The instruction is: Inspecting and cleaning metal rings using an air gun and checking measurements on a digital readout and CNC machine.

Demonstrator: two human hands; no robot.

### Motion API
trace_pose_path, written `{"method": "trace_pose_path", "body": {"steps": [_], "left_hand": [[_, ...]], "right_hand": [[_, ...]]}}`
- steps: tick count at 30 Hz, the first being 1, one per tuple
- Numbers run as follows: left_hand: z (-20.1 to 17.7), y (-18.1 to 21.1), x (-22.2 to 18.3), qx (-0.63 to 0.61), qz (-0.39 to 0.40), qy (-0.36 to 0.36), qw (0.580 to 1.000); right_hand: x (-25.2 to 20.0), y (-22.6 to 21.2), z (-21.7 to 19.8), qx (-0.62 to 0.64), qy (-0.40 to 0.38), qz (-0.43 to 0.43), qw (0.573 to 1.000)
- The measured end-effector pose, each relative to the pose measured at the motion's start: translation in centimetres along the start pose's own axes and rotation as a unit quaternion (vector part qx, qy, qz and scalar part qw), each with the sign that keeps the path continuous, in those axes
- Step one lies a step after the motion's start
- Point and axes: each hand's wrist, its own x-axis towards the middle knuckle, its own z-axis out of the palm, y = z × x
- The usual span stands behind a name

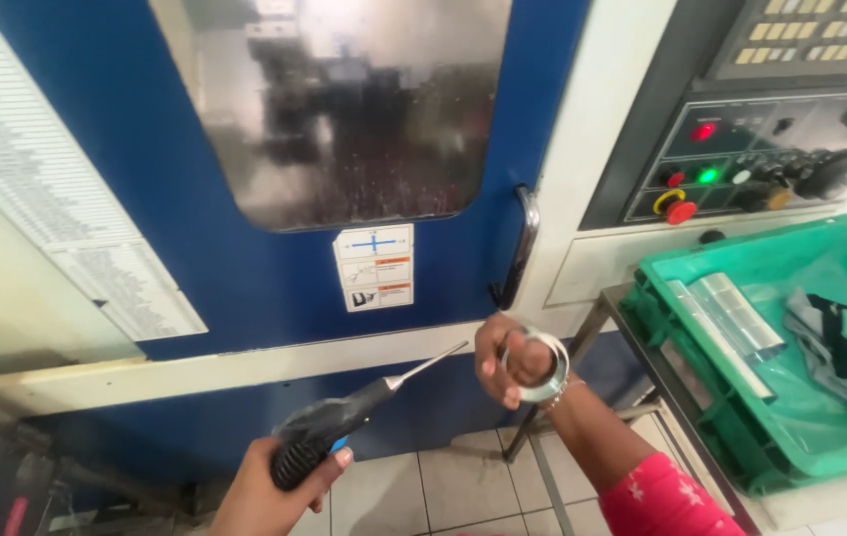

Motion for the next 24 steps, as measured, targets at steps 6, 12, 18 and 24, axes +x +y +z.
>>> {"method": "trace_pose_path", "body": {"steps": [6, 12, 18, 24], "left_hand": [[-0.4, -0.3, -1.3, 0.053, -0.036, 0.022, 0.998], [-1.2, 2.6, -1.1, 0.064, 0.007, 0.020, 0.998], [-0.6, 4.7, 0.8, 0.111, 0.000, -0.015, 0.994], [2.8, 10.2, 2.8, 0.210, -0.006, -0.079, 0.974]], "right_hand": [[-1.4, 0.3, -1.3, -0.015, 0.115, -0.050, 0.992], [-1.7, -1.2, 0.0, -0.570, 0.408, 0.182, 0.690], [-5.8, -3.0, 0.7, -0.392, 0.295, 0.002, 0.871], [-11.5, -2.5, 6.8, -0.506, 0.703, 0.210, 0.454]]}}
